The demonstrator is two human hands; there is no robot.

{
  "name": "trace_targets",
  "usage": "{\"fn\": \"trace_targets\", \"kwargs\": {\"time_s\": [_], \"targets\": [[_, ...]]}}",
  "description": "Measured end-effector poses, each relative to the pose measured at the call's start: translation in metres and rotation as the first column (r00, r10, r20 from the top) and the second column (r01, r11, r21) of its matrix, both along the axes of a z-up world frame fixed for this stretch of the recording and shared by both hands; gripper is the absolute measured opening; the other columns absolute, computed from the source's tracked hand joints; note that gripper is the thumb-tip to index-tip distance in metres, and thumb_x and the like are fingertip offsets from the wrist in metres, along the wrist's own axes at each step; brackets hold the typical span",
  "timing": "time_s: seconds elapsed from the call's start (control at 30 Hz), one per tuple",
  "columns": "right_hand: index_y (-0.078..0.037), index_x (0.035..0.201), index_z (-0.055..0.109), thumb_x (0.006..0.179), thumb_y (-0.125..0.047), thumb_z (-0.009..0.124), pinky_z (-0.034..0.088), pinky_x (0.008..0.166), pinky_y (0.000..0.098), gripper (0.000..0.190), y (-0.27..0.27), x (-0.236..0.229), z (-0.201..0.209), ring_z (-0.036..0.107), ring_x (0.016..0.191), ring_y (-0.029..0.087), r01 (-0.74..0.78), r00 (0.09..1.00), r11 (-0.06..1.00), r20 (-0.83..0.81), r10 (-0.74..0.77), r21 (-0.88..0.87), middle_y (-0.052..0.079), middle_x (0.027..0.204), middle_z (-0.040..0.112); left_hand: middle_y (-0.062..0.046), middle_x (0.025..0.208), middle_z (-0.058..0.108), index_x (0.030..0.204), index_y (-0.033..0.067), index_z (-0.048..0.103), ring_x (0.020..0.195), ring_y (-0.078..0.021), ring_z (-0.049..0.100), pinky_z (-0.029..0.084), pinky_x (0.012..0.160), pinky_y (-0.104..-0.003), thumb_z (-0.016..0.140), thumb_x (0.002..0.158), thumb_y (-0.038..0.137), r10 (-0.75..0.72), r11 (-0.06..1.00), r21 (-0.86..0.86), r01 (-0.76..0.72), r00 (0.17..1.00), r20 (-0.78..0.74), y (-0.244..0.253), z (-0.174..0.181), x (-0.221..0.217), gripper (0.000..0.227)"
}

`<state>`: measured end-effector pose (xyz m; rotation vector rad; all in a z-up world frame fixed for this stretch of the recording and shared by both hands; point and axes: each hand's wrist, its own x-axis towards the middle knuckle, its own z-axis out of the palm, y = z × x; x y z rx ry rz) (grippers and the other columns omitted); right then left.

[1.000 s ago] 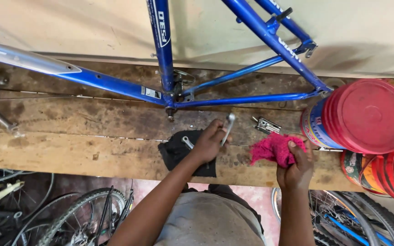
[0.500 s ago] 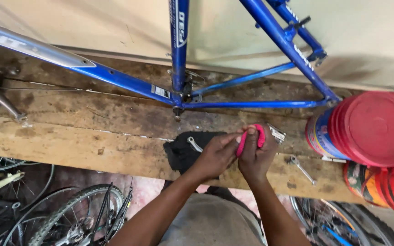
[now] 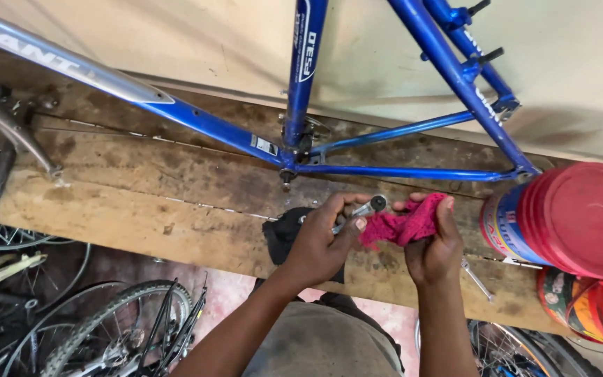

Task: The person wipes the blue bicycle frame with a pink cloth, then cleans a wrench and other small metal parts with the same cloth. They dip the cloth into a red bucket of liquid and continue wiping the frame and tools.

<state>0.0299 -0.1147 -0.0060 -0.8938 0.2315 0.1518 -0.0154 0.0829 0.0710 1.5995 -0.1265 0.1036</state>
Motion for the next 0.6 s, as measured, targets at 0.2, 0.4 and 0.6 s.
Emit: {"fn": "trace_targets", "kwargs": {"time_s": [0.2, 0.4, 0.6], "targets": [[0.003, 0.107, 0.06, 0.103, -0.046, 0.045, 0.058, 0.083, 0.0436, 0.051, 0.002, -0.015, 0.0, 0.072, 0.091, 0.034, 0.012, 0.999, 0.997, 0.037, -0.01, -0.077, 0.025, 0.097, 0.069, -0.019, 0.085, 0.067, 0.119, -0.001, 0.058, 0.072, -0.0241, 0.061, 0.048, 0.063, -0.035, 0.057, 0.094, 0.01, 0.02, 1.0, -0.015, -0.021, 1.0, -0.019, 0.003, 0.013, 0.001, 0.028], [0.003, 0.108, 0.058, 0.103, -0.043, 0.044, 0.058, 0.083, 0.0457, 0.048, 0.002, -0.019, 0.006, 0.071, 0.089, 0.037, 0.017, 0.996, 0.986, 0.091, -0.002, -0.166, 0.028, 0.095, 0.067, -0.021, 0.089, 0.065, 0.121, 0.0004, 0.056, 0.076, -0.0332, 0.063, 0.051, 0.062, -0.04, 0.056, 0.095, 0.01, -0.002, 0.999, 0.032, 0.001, 1.0, 0.014, 0.001, 0.018, -0.004, 0.028], [0.005, 0.104, 0.057, 0.103, -0.04, 0.04, 0.058, 0.085, 0.0476, 0.048, 0.007, -0.023, 0.014, 0.072, 0.09, 0.039, 0.01, 0.979, 0.937, 0.193, 0.061, -0.35, 0.033, 0.095, 0.067, -0.025, 0.094, 0.06, 0.123, -0.005, 0.056, 0.085, -0.0464, 0.061, 0.054, 0.067, -0.05, 0.054, 0.098, 0.01, 0.02, 0.992, 0.122, -0.03, 0.996, 0.085, 0.001, 0.023, -0.006, 0.029]]}}
